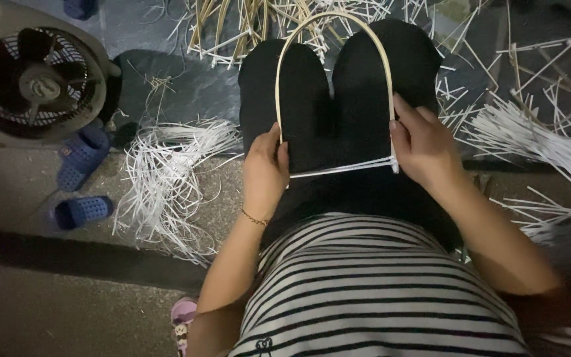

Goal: The recorder is weaving white plastic or bamboo strips around a wooden frame to create a basket or furniture component.

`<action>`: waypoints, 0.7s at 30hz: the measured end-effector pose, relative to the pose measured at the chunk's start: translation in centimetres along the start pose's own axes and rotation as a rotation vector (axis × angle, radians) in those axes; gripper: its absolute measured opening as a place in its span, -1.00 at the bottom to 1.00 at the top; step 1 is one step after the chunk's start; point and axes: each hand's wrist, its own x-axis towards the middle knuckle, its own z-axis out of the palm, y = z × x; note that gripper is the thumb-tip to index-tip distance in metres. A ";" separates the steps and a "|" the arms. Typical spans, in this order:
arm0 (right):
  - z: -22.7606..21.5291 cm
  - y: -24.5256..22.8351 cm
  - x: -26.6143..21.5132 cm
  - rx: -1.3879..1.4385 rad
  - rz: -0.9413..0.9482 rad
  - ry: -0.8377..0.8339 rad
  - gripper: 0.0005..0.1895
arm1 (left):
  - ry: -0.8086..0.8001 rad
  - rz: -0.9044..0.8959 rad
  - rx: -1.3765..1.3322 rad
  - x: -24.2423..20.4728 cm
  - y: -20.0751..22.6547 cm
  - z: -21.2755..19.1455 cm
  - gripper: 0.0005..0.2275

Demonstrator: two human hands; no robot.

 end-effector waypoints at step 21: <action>0.5 0.6 0.1 -0.094 0.078 -0.048 -0.47 | 0.026 0.095 -0.016 -0.2 -1.9 0.8 -0.73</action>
